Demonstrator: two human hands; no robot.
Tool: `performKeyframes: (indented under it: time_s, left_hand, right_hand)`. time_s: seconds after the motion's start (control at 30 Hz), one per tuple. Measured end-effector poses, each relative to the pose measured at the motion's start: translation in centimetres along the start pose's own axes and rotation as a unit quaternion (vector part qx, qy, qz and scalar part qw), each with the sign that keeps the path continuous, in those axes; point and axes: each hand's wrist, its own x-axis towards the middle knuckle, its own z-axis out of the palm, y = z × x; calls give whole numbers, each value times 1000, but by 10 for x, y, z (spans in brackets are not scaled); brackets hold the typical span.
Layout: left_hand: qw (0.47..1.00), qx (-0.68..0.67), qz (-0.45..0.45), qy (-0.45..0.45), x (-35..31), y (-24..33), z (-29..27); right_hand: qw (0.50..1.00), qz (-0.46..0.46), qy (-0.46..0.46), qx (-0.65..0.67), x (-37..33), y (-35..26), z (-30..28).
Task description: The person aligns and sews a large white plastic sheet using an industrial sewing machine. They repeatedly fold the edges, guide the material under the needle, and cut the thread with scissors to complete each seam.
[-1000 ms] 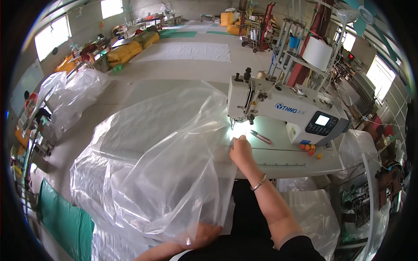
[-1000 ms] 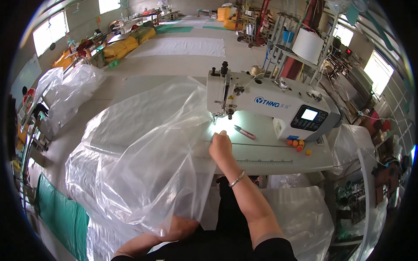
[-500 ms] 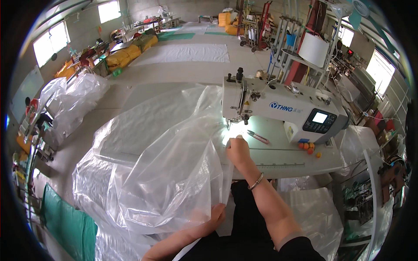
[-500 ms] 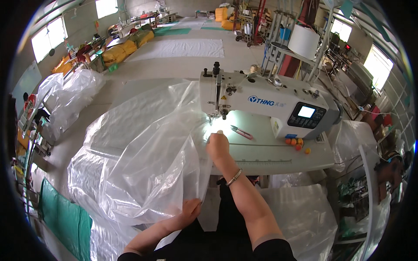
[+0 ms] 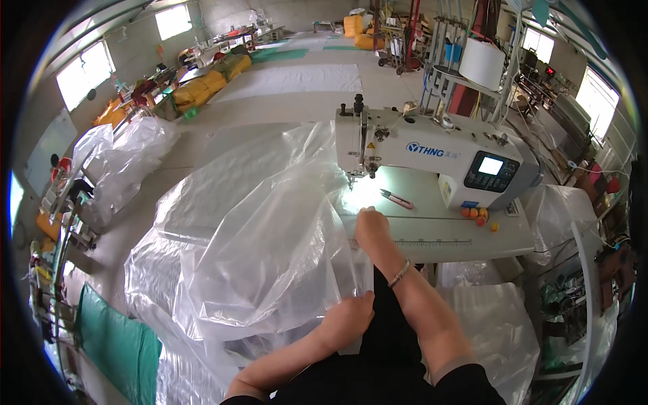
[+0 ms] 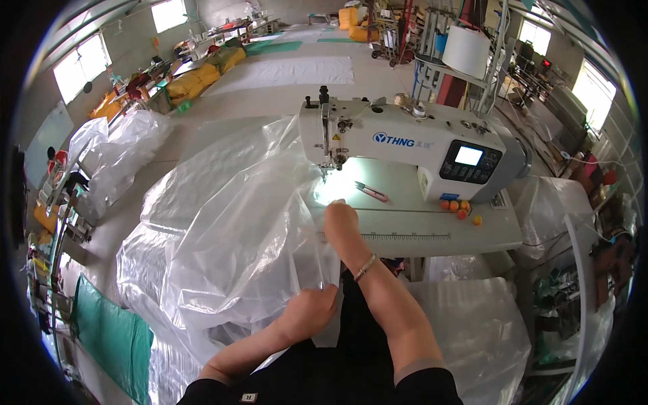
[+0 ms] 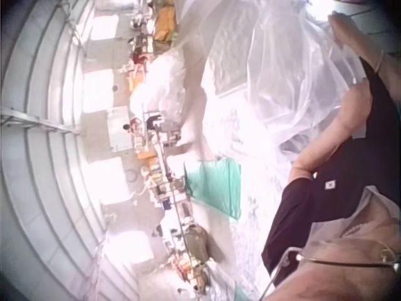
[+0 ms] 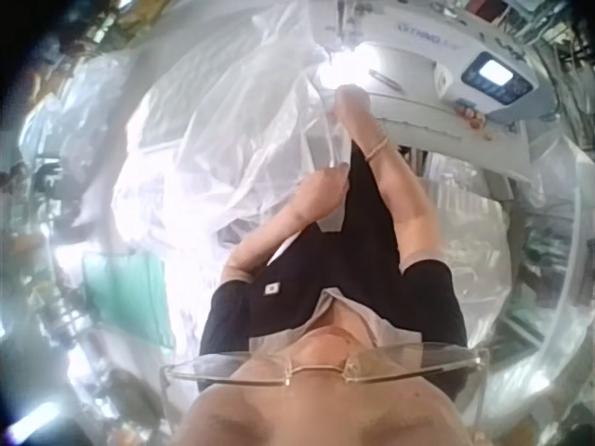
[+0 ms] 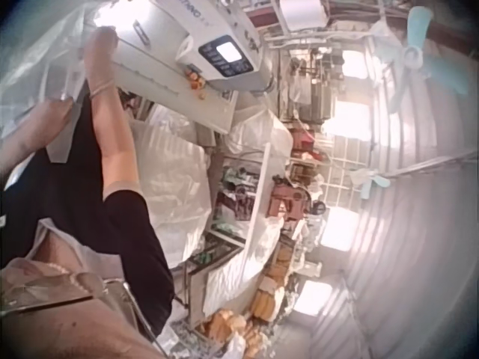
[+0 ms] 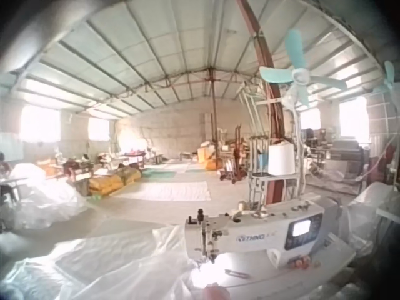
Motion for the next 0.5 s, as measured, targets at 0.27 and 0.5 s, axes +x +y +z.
performKeyframes:
  time_s: [0.27, 0.5]
  left_hand:
    - [991, 16, 86, 97, 15, 73, -41]
    - [968, 24, 88, 236, 132, -64, 15]
  right_hand:
    - [999, 18, 42, 12, -69, 8, -6]
    - [988, -32, 68, 133, -103, 8, -4]
